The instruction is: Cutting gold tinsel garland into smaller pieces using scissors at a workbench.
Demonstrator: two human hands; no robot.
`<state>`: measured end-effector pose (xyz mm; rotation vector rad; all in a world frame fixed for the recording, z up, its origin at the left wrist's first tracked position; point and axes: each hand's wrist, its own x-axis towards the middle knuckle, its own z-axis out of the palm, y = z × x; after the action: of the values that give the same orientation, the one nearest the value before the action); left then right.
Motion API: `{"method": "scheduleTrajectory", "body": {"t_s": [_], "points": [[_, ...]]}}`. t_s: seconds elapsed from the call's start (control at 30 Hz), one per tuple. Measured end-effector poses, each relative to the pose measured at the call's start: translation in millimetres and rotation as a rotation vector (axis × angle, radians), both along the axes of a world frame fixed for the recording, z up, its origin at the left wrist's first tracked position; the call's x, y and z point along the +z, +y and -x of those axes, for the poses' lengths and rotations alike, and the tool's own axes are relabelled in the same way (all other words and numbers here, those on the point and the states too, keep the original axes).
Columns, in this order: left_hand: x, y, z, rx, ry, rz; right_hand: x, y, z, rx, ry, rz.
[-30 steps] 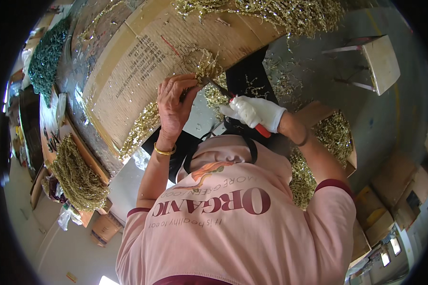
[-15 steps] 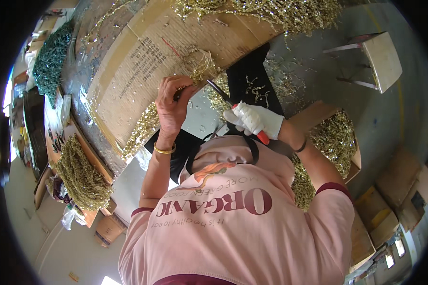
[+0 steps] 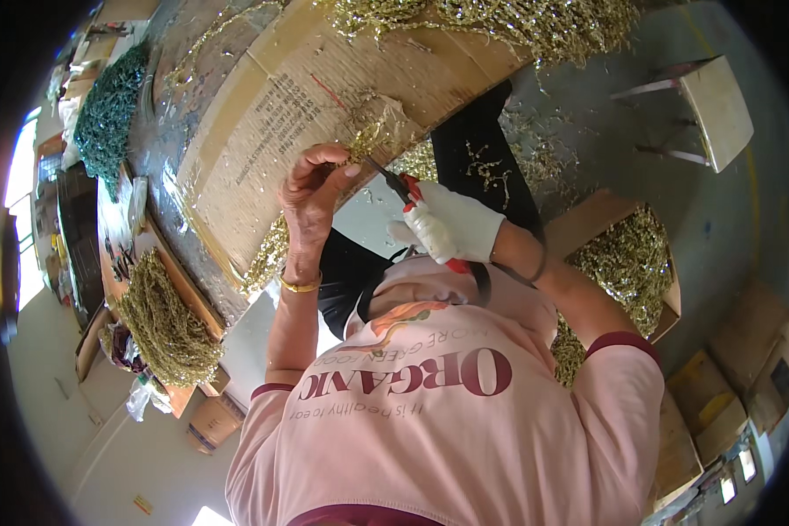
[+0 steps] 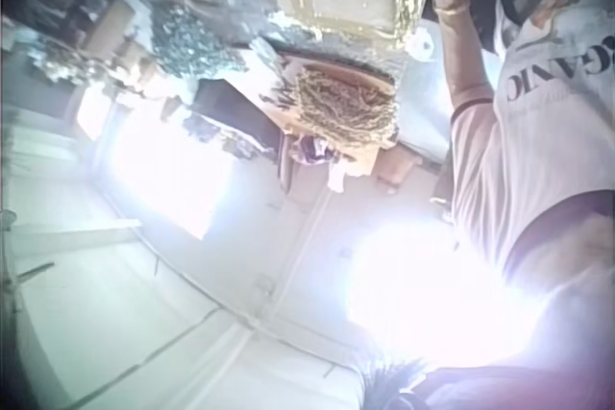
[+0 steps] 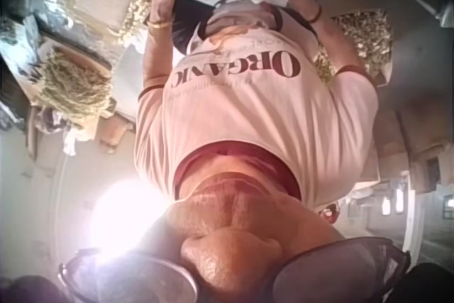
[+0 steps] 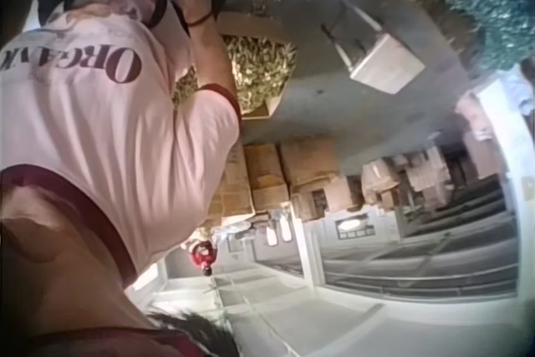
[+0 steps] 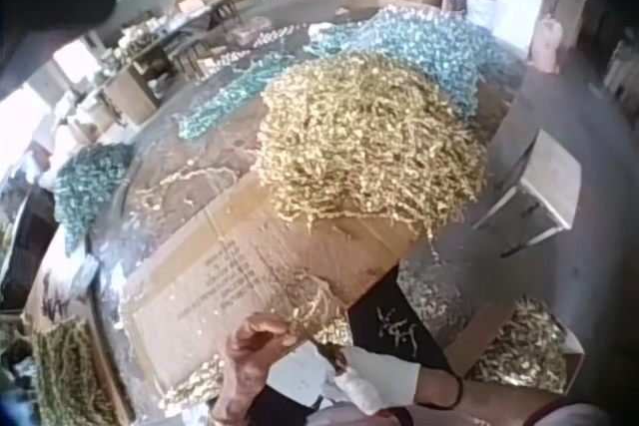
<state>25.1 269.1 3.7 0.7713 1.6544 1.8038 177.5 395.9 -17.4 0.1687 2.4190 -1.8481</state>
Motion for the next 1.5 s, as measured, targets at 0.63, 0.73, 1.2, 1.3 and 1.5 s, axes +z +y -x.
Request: {"method": "scheduleTrajectory", "body": {"t_s": [0.63,0.73,1.2,1.3,1.5], "points": [[2.1,5.0,9.8,-0.109,-0.189,0.143,-8.7,-9.0,-3.4,-0.222,-0.132,-0.162],[0.8,4.6,10.1,-0.114,-0.159,0.157,-5.1,-7.7,-3.7,-0.197,-0.212,-0.187],[1.3,2.0,14.5,-0.195,-0.105,0.145,-18.4,-2.6,-6.4,-0.082,-0.148,0.139],[1.0,1.7,16.3,-0.219,-0.174,0.144,-28.3,-6.4,-7.1,-0.166,-0.070,0.288],[7.0,0.1,19.4,-0.270,-0.188,0.212,-11.1,-0.8,0.5,-0.095,-0.129,-0.009]]}}
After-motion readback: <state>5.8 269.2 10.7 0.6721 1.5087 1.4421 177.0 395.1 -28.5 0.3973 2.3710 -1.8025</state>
